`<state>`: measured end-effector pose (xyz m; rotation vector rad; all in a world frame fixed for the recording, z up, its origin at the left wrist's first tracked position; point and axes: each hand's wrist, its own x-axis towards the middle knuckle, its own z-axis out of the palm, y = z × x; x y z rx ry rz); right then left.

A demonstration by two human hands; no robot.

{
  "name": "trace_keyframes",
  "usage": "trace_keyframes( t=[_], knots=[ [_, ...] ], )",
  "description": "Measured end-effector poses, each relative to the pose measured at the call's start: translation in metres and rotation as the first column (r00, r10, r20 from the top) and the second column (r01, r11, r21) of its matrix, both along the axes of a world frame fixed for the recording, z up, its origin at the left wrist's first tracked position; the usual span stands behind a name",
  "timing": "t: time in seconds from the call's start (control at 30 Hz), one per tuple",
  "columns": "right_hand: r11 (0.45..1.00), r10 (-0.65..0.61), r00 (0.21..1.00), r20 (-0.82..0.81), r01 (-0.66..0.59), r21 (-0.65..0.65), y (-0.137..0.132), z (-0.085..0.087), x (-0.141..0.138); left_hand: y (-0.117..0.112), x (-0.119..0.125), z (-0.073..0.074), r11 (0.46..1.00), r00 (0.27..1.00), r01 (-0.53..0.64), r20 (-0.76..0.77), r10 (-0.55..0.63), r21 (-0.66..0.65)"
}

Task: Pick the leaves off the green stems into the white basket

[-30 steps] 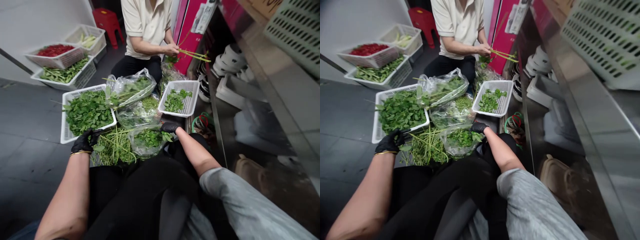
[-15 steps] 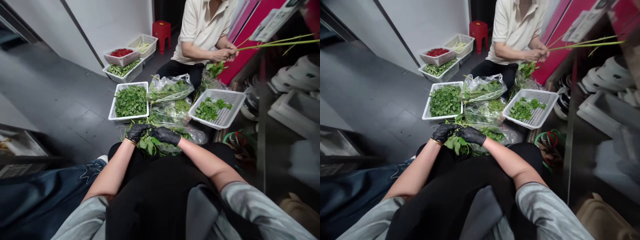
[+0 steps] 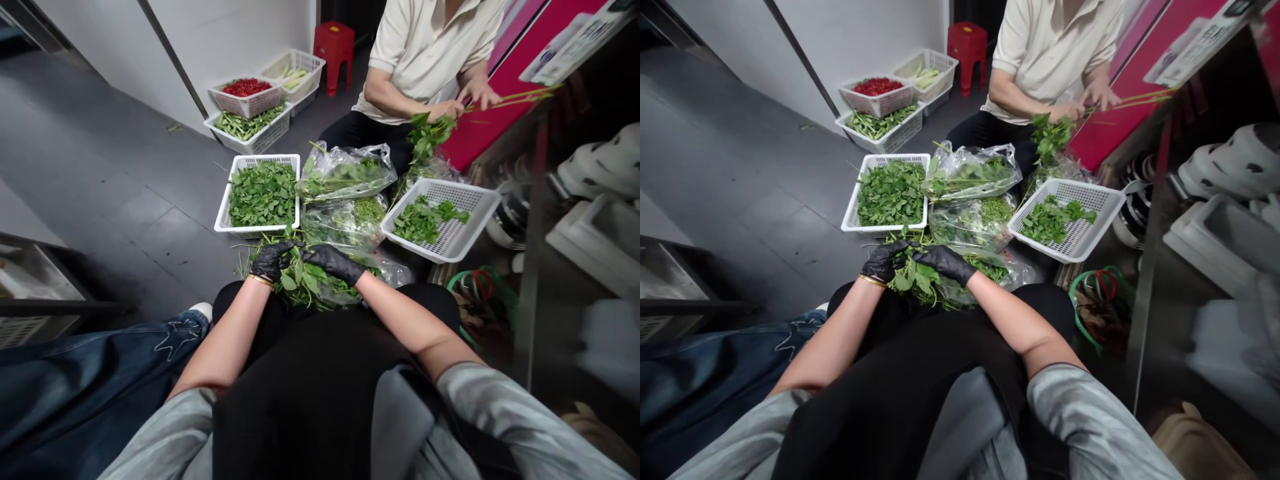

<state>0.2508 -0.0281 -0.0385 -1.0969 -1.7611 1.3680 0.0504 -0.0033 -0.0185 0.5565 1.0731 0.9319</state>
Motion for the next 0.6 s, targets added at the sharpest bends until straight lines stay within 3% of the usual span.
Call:
trace_keyframes(
  t=[0.07,0.17,0.23,0.3,0.4,0.5,0.6],
  knots=[
    [0.997,0.004,0.999,-0.032,-0.007,-0.078,0.004,-0.007,-0.019,0.001,0.004,-0.006,0.995,0.995,-0.099,-0.023,0.099,-0.004],
    [0.999,-0.029,0.998,0.047,0.031,-0.045,0.011,-0.016,-0.034,-0.002,0.012,-0.014,0.979,0.980,-0.201,-0.014,0.201,-0.021],
    [1.000,-0.001,0.963,0.268,-0.002,0.010,0.019,-0.021,-0.034,-0.005,0.018,-0.019,0.972,0.973,-0.231,0.007,0.232,-0.028],
    [0.998,0.027,0.863,0.505,-0.052,0.035,0.028,-0.026,-0.031,-0.006,0.021,-0.022,0.967,0.967,-0.256,0.008,0.256,-0.011],
    [0.998,-0.001,0.769,0.640,-0.036,0.045,0.045,-0.029,-0.023,0.001,0.008,-0.023,0.951,0.951,-0.306,-0.024,0.307,0.046],
    [0.993,-0.118,0.759,0.641,0.072,0.097,0.079,-0.020,-0.019,0.015,-0.024,-0.021,0.978,0.974,-0.203,-0.096,0.206,0.041],
    [0.959,-0.276,0.805,0.526,0.196,0.204,0.144,-0.001,-0.033,0.026,-0.054,-0.022,0.997,0.975,-0.062,-0.218,0.049,-0.053]
  ],
)
